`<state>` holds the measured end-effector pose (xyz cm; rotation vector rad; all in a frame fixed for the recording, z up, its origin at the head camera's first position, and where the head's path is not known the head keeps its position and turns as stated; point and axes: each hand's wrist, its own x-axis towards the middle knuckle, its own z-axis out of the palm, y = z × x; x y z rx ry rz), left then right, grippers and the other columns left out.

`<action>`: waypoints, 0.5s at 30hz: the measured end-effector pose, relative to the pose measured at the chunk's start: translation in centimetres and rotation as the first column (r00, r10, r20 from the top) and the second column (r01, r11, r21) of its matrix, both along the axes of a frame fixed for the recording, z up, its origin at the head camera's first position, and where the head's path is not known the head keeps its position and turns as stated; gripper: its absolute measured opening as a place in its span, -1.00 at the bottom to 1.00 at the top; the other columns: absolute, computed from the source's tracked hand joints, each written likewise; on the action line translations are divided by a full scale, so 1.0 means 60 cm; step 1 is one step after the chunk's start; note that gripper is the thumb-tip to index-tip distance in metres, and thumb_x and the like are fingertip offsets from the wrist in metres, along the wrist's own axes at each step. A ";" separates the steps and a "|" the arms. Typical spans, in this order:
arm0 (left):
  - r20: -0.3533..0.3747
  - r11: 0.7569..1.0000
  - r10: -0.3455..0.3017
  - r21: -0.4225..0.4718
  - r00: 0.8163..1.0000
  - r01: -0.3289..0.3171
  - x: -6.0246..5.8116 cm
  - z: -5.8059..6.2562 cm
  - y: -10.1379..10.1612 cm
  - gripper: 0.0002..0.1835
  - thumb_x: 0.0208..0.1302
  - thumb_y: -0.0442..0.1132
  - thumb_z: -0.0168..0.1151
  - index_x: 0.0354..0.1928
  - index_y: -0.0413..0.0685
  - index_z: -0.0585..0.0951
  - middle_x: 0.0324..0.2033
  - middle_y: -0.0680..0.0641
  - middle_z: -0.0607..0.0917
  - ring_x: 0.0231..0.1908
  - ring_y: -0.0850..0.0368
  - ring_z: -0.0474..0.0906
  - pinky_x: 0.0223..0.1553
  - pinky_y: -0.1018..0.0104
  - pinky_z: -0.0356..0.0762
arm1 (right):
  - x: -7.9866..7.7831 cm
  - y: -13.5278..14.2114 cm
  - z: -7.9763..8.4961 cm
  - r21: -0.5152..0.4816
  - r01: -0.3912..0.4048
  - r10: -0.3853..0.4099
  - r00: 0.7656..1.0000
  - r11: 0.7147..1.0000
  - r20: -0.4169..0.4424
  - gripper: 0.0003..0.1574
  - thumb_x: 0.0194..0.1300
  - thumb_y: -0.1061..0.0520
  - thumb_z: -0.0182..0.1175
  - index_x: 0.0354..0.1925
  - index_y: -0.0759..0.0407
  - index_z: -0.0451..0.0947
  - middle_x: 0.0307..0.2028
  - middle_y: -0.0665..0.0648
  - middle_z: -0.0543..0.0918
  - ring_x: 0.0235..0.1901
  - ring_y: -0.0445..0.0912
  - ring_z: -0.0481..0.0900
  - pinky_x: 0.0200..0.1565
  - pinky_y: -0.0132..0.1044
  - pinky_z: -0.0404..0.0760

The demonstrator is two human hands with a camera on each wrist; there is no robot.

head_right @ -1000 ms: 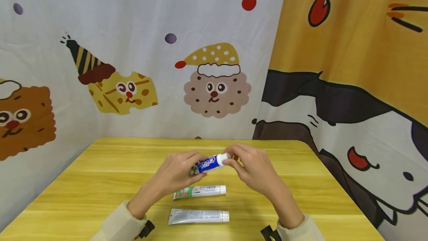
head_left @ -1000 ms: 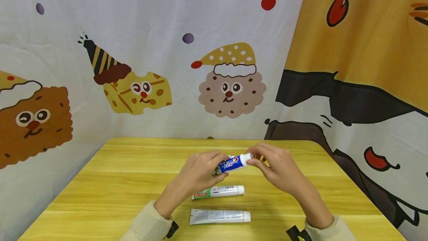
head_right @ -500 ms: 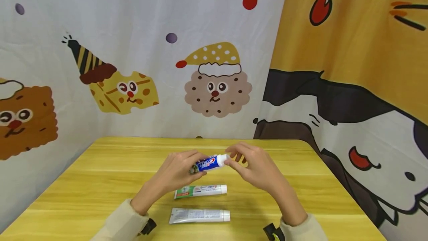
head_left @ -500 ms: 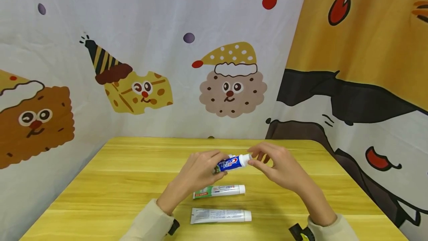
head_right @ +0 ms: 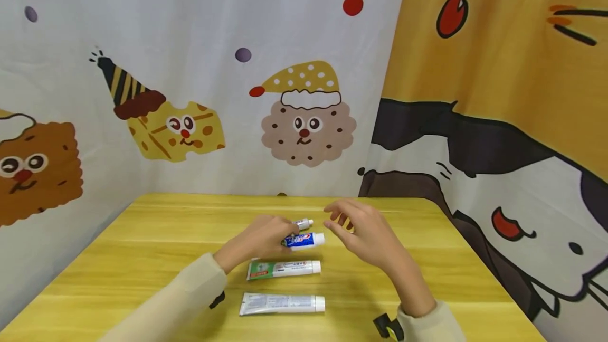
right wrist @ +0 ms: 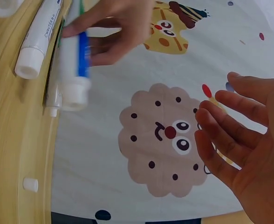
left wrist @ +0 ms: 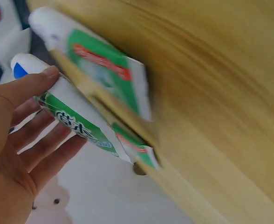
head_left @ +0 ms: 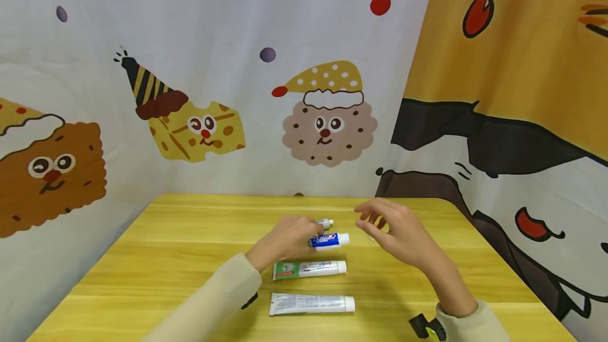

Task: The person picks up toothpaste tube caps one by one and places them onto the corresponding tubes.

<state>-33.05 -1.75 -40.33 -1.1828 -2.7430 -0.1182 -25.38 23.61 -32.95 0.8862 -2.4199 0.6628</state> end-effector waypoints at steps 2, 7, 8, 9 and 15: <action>-0.001 0.998 -0.007 -0.057 1.000 0.007 -0.012 -0.011 0.005 -0.79 0.18 -0.04 0.54 -0.21 0.15 0.71 -0.42 0.21 0.68 -0.52 0.31 0.37 -0.46 0.47 0.40 | -0.001 0.001 -0.001 0.000 0.004 -0.004 1.000 1.000 0.004 -0.80 0.37 0.13 0.36 -0.03 0.01 0.68 -0.28 -0.19 0.70 -0.31 -0.35 0.56 -0.31 -0.42 0.66; 0.011 0.990 0.022 -0.139 1.000 -0.021 -0.028 -0.031 0.015 -0.80 0.20 0.01 0.52 -0.25 0.17 0.69 -0.51 0.22 0.58 -0.55 0.28 0.31 -0.49 0.44 0.35 | -0.002 0.003 -0.001 0.010 0.013 -0.013 1.000 1.000 0.011 -0.81 0.38 0.13 0.35 -0.03 0.02 0.68 -0.27 -0.19 0.70 -0.31 -0.35 0.56 -0.30 -0.41 0.66; 0.022 0.991 0.032 -0.134 0.999 -0.029 -0.029 -0.032 0.016 -0.80 0.21 -0.01 0.52 -0.24 0.17 0.69 -0.51 0.22 0.57 -0.55 0.28 0.31 -0.49 0.44 0.35 | -0.003 0.004 -0.001 0.012 0.015 -0.015 1.000 1.000 0.010 -0.81 0.38 0.13 0.35 -0.04 0.01 0.68 -0.27 -0.19 0.70 -0.31 -0.35 0.56 -0.30 -0.40 0.67; 0.034 0.991 0.043 -0.128 0.998 -0.039 -0.031 -0.033 0.017 -0.81 0.21 -0.02 0.51 -0.24 0.16 0.69 -0.51 0.21 0.56 -0.55 0.27 0.30 -0.50 0.43 0.34 | -0.004 0.004 -0.001 0.015 0.017 -0.017 1.000 1.000 0.010 -0.82 0.38 0.13 0.35 -0.04 0.01 0.68 -0.28 -0.19 0.69 -0.31 -0.35 0.56 -0.30 -0.40 0.67; 0.072 0.992 0.064 -0.109 0.995 -0.056 -0.031 -0.030 0.019 -0.83 0.24 -0.09 0.49 -0.18 0.12 0.71 -0.48 0.20 0.57 -0.53 0.25 0.32 -0.48 0.42 0.34 | -0.007 0.004 -0.002 0.020 0.021 -0.022 1.000 1.000 0.020 -0.83 0.38 0.12 0.35 -0.06 -0.01 0.68 -0.28 -0.20 0.69 -0.32 -0.36 0.56 -0.30 -0.43 0.65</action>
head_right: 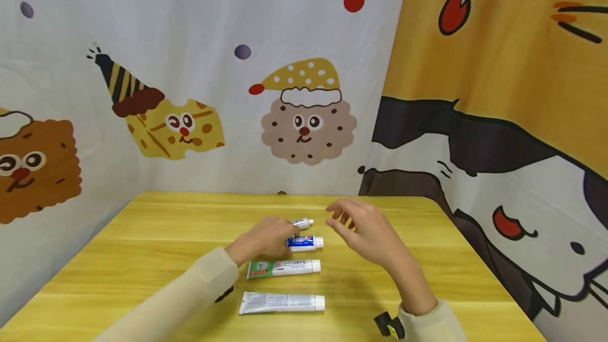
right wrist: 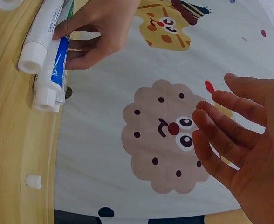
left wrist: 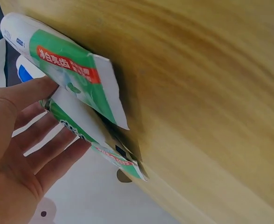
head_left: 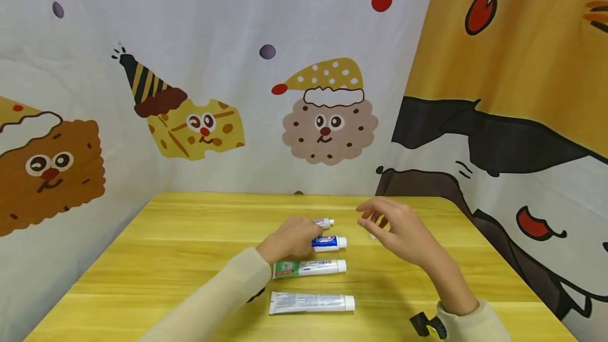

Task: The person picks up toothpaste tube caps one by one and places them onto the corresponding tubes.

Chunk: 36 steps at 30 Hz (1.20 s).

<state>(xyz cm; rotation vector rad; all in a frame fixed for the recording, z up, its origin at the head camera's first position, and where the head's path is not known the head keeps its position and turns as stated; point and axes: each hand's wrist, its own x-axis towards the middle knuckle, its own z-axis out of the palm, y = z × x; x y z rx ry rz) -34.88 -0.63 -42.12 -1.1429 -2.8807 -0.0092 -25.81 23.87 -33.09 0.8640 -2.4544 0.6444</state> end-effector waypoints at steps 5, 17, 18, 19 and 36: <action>0.022 1.000 0.001 -0.004 1.000 -0.001 0.003 0.001 -0.001 -0.80 0.24 -0.06 0.50 -0.14 0.13 0.72 -0.42 0.20 0.64 -0.51 0.26 0.38 -0.44 0.42 0.41 | 0.001 0.000 -0.001 0.003 0.005 -0.005 1.000 1.000 0.011 -0.83 0.38 0.13 0.35 -0.06 -0.01 0.68 -0.28 -0.20 0.69 -0.32 -0.36 0.56 -0.30 -0.42 0.65; 0.019 0.999 -0.015 0.037 1.000 0.015 0.001 0.003 -0.010 -0.58 0.28 0.09 0.45 0.07 0.06 0.72 -0.22 0.13 0.77 -0.39 0.27 0.56 -0.30 0.39 0.58 | -0.001 -0.001 0.000 0.013 0.008 -0.009 0.999 1.000 0.032 -0.86 0.39 0.13 0.35 -0.09 -0.01 0.68 -0.25 -0.17 0.72 -0.32 -0.35 0.57 -0.31 -0.42 0.66; 0.008 0.999 -0.014 0.046 1.000 0.014 -0.001 0.004 -0.012 -0.55 0.29 0.13 0.42 0.10 0.05 0.71 -0.17 0.11 0.79 -0.33 0.26 0.62 -0.24 0.37 0.63 | -0.001 -0.001 -0.001 0.014 0.007 -0.008 0.999 1.000 0.033 -0.86 0.39 0.13 0.35 -0.09 -0.01 0.68 -0.25 -0.17 0.72 -0.32 -0.35 0.58 -0.31 -0.42 0.66; 0.001 0.998 -0.012 0.061 1.000 0.012 -0.004 0.006 -0.016 -0.52 0.30 0.15 0.40 0.13 0.04 0.71 -0.13 0.09 0.80 -0.28 0.25 0.66 -0.18 0.34 0.66 | -0.001 -0.001 -0.001 0.016 0.006 -0.007 0.999 1.000 0.034 -0.87 0.39 0.13 0.35 -0.09 -0.01 0.68 -0.25 -0.17 0.72 -0.31 -0.35 0.58 -0.31 -0.43 0.66; 0.063 0.997 0.011 0.072 0.998 -0.015 -0.074 0.040 -0.020 -0.53 0.42 -0.02 0.33 0.27 -0.04 0.59 0.15 -0.07 0.71 0.12 0.03 0.65 0.19 0.17 0.62 | -0.136 0.032 -0.080 0.214 0.141 -0.194 0.947 0.967 0.255 -0.79 0.38 0.11 0.32 -0.08 0.17 0.70 -0.26 0.05 0.75 -0.29 -0.12 0.66 -0.19 -0.13 0.67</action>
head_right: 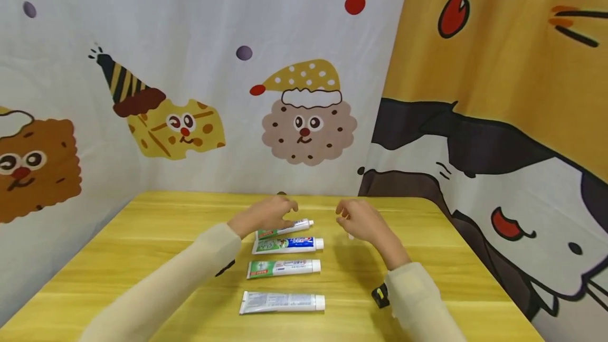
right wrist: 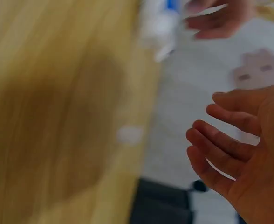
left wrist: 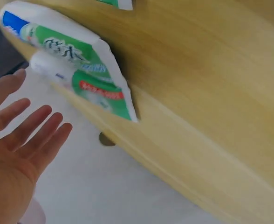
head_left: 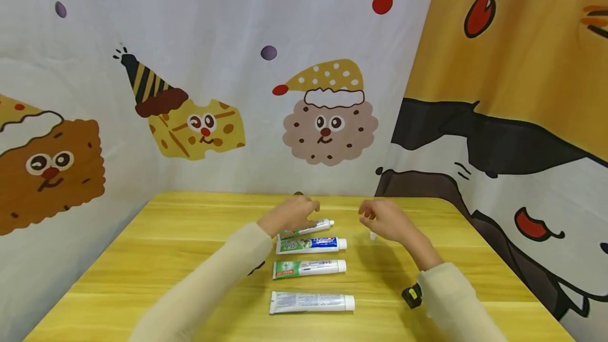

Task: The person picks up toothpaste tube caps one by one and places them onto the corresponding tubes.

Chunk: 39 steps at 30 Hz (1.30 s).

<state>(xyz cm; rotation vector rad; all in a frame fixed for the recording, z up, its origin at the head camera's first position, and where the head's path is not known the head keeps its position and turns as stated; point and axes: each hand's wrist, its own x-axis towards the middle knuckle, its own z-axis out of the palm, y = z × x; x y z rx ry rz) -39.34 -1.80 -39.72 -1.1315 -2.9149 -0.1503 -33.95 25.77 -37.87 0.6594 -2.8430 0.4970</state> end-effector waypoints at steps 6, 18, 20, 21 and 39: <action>-0.053 0.988 -0.016 -0.155 0.998 0.007 -0.013 -0.024 0.017 -0.63 0.38 -0.02 0.37 0.10 -0.04 0.64 -0.12 0.01 0.73 -0.18 0.15 0.62 -0.04 0.27 0.65 | -0.055 0.031 -0.053 0.089 0.042 -0.061 0.970 0.995 0.234 -0.73 0.28 0.03 0.42 -0.13 0.16 0.70 -0.28 0.08 0.74 -0.32 -0.07 0.64 -0.21 -0.07 0.65; 0.041 0.995 0.046 -0.096 0.998 -0.042 -0.025 -0.043 0.033 -0.89 0.38 -0.12 0.35 -0.19 0.06 0.64 -0.31 0.12 0.64 -0.33 0.22 0.47 -0.14 0.32 0.58 | -0.081 0.061 -0.089 -0.004 -0.020 0.020 0.947 1.000 0.322 -0.94 0.12 0.22 0.41 -0.37 0.10 0.71 -0.42 -0.02 0.70 -0.48 -0.14 0.50 -0.37 -0.26 0.50; 0.041 0.994 0.048 -0.097 0.998 -0.044 -0.025 -0.043 0.034 -0.89 0.38 -0.12 0.35 -0.20 0.06 0.63 -0.31 0.11 0.64 -0.33 0.21 0.47 -0.15 0.32 0.58 | -0.081 0.061 -0.089 -0.014 -0.021 0.025 0.945 1.000 0.326 -0.94 0.10 0.27 0.38 -0.40 0.12 0.71 -0.48 -0.04 0.69 -0.53 -0.16 0.48 -0.40 -0.29 0.48; 0.041 0.994 0.049 -0.102 0.998 -0.044 -0.025 -0.042 0.035 -0.89 0.39 -0.12 0.35 -0.20 0.06 0.63 -0.31 0.11 0.64 -0.34 0.21 0.47 -0.15 0.32 0.57 | -0.082 0.060 -0.088 -0.014 -0.028 0.031 0.946 1.000 0.324 -0.94 0.10 0.28 0.36 -0.40 0.14 0.71 -0.49 -0.05 0.68 -0.54 -0.17 0.47 -0.41 -0.30 0.48; -0.164 0.988 -0.006 0.149 0.986 0.031 -0.011 0.005 0.009 -0.63 0.34 -0.10 0.35 0.14 -0.03 0.66 -0.07 0.00 0.75 -0.30 0.20 0.59 -0.25 0.35 0.60 | -0.042 0.039 0.001 -0.333 0.026 0.044 0.978 0.943 0.202 -0.80 0.37 0.18 0.35 -0.11 0.26 0.79 -0.13 0.25 0.82 -0.24 -0.05 0.76 -0.18 -0.19 0.73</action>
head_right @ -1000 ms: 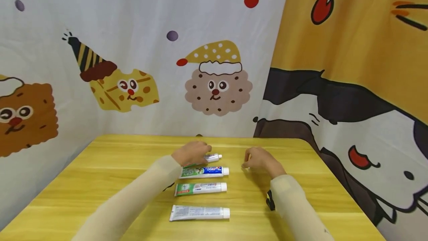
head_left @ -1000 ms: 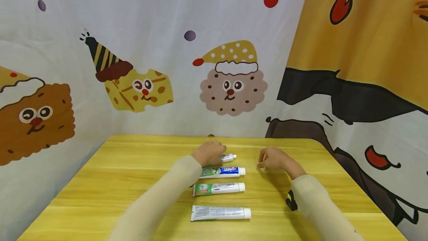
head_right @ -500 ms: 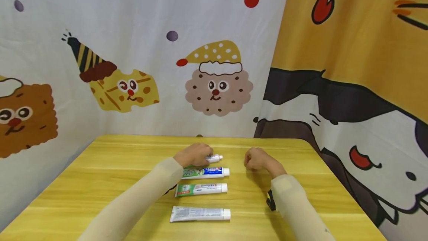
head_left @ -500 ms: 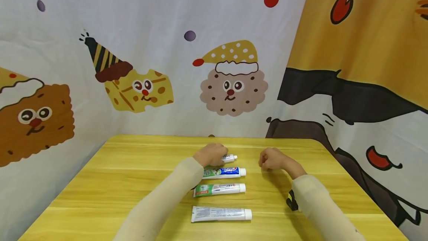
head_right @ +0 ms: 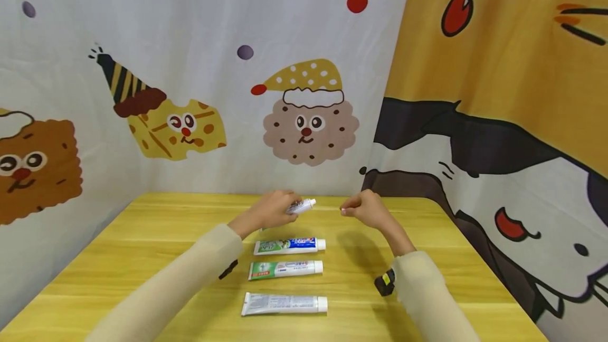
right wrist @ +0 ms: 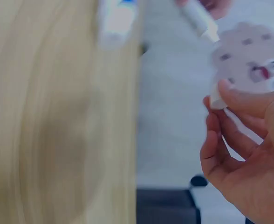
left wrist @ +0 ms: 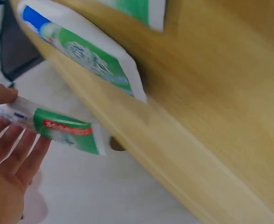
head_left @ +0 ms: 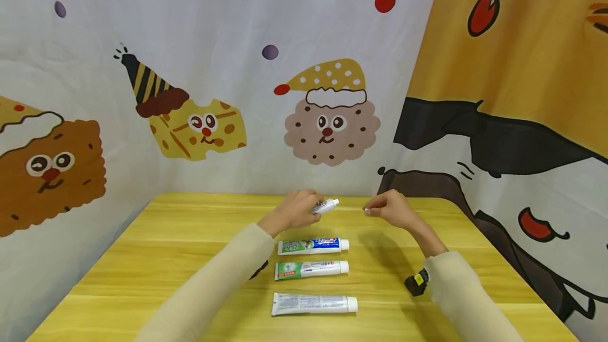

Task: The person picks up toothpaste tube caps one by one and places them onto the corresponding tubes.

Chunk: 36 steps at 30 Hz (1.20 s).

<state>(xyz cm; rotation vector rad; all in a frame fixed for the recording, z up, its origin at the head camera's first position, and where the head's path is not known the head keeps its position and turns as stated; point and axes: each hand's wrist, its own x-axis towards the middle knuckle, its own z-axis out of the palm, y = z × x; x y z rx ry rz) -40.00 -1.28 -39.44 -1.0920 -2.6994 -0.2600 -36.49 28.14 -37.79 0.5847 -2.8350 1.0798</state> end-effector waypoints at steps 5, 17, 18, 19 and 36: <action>-0.061 0.993 -0.034 0.114 0.998 0.041 0.049 0.024 -0.012 -0.62 0.33 -0.06 0.33 0.15 0.04 0.65 -0.07 0.07 0.74 -0.36 0.27 0.53 -0.37 0.43 0.49 | 0.045 -0.023 0.023 -0.259 0.006 0.001 1.000 0.966 0.026 -0.71 0.36 0.08 0.38 -0.05 0.23 0.77 -0.11 0.22 0.80 -0.19 -0.12 0.74 -0.04 -0.26 0.71; -0.093 0.931 -0.083 0.349 0.992 0.110 0.167 0.056 -0.011 -0.64 0.23 -0.09 0.40 0.07 0.05 0.71 -0.14 0.11 0.78 -0.33 0.32 0.60 -0.38 0.48 0.50 | 0.127 -0.065 0.048 -0.551 -0.190 0.108 0.978 0.813 -0.178 -0.76 0.43 0.31 0.25 0.00 0.43 0.62 -0.21 -0.05 0.76 -0.21 -0.14 0.79 -0.03 -0.29 0.75; -0.091 0.927 -0.081 0.360 0.993 0.109 0.171 0.055 -0.011 -0.63 0.23 -0.09 0.40 0.08 0.06 0.71 -0.13 0.12 0.78 -0.32 0.33 0.61 -0.37 0.49 0.49 | 0.130 -0.067 0.051 -0.569 -0.207 0.125 0.976 0.796 -0.180 -0.76 0.42 0.32 0.25 0.00 0.46 0.60 -0.21 -0.03 0.77 -0.20 -0.13 0.80 -0.02 -0.27 0.75; -0.090 0.922 -0.081 0.371 0.993 0.109 0.174 0.054 -0.010 -0.62 0.23 -0.09 0.41 0.09 0.06 0.72 -0.12 0.12 0.78 -0.31 0.34 0.61 -0.37 0.49 0.49 | 0.133 -0.069 0.052 -0.584 -0.219 0.139 0.974 0.781 -0.180 -0.76 0.42 0.34 0.25 0.00 0.48 0.57 -0.20 -0.02 0.77 -0.20 -0.13 0.80 -0.01 -0.26 0.76; -0.215 0.943 -0.085 0.297 0.973 0.148 0.189 0.059 -0.017 -0.61 0.22 -0.08 0.45 0.09 0.05 0.72 -0.14 0.09 0.77 -0.38 0.31 0.59 -0.40 0.53 0.50 | 0.154 -0.093 0.051 -0.330 -0.370 0.172 0.849 0.868 -0.500 -0.77 0.28 0.42 0.33 -0.09 0.31 0.74 -0.14 0.18 0.76 -0.20 -0.15 0.67 -0.17 -0.45 0.66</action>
